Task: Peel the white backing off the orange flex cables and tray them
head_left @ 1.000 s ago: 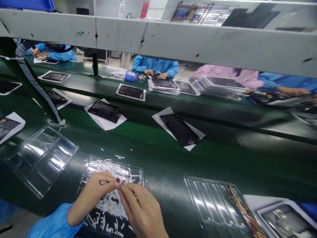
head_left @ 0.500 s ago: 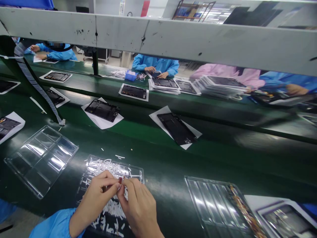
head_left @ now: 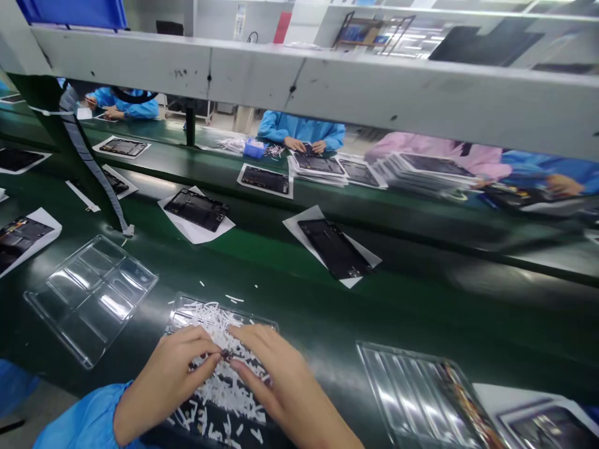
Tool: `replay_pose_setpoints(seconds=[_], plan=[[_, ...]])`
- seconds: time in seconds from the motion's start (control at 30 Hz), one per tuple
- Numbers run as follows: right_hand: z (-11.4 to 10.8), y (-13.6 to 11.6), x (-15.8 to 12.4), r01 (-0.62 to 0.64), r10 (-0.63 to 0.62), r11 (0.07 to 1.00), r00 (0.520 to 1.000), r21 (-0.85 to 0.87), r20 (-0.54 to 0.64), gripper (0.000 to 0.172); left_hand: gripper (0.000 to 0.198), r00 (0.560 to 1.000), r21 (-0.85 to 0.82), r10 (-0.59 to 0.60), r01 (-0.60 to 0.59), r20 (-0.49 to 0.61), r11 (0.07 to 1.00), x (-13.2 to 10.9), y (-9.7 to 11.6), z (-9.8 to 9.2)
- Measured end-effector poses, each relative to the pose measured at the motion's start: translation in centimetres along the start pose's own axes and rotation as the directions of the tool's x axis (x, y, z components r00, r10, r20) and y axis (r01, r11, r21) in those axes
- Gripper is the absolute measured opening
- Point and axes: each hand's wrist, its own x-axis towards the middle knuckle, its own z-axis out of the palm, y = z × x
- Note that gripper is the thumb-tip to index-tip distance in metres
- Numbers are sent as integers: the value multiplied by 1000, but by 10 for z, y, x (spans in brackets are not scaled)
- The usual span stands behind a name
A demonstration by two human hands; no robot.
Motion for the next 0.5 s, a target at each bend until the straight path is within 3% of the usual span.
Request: replay_pose_setpoints(seconds=[0.13,0.2,0.23,0.33,0.4,0.5], plan=[[4,-18,49,-55,-2,957,981,286,196,10,25,997,-60,-37,32,-70,998,-16,-12,-16],[13,-25,74,-120,11,904,966,410,258,10,26,988,-234,-84,52,-130,971,-26,-31,-26],[19,-29,88,-156,9,867,954,473,299,11,36,983,-358,-104,43,-153,933,-32,-43,-30],[52,-42,138,-246,-35,789,897,563,440,16,67,960,-718,-167,-46,-223,695,-52,-78,-36],[85,-52,177,-245,-62,806,870,538,489,15,68,922,-868,-283,-100,-265,487,-69,-96,-33],[145,-63,234,-228,-74,867,821,444,567,16,60,843,-969,-489,-136,-223,207,-99,-116,-17]])
